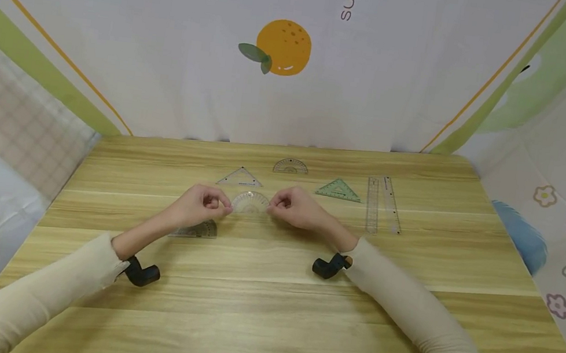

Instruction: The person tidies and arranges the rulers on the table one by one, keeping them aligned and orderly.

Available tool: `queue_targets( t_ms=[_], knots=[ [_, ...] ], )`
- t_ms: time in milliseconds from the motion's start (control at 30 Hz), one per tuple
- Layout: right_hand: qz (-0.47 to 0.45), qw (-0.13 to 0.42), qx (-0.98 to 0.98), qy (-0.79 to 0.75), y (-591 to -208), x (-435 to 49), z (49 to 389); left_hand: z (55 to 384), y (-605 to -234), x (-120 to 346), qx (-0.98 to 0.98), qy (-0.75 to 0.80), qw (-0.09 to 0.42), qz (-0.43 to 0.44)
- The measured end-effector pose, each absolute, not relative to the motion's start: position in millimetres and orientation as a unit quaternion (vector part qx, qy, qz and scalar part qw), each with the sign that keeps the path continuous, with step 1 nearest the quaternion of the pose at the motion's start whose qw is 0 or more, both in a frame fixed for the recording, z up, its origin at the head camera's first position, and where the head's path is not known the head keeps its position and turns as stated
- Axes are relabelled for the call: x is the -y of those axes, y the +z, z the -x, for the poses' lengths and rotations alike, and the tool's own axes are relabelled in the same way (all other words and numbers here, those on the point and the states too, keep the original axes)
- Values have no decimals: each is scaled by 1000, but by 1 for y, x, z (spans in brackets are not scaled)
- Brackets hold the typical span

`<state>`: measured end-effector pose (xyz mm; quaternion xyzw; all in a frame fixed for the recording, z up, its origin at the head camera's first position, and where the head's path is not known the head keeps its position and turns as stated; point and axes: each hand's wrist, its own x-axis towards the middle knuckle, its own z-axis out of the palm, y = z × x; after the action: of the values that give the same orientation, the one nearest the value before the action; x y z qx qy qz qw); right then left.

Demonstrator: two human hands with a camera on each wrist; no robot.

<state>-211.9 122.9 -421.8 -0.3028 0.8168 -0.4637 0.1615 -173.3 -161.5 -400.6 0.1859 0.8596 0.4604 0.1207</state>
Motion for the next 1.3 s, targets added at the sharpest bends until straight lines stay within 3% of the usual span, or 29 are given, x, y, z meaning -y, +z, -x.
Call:
queue_targets(
  t_ms=[767, 1300],
  knots=[
    [302, 224, -810, -450, -422, -108, 195, 159, -407, 170, -877, 413, 144, -200],
    [317, 226, -806, -446, -424, -105, 189, 154, -409, 175, -873, 412, 147, -215]
  ],
)
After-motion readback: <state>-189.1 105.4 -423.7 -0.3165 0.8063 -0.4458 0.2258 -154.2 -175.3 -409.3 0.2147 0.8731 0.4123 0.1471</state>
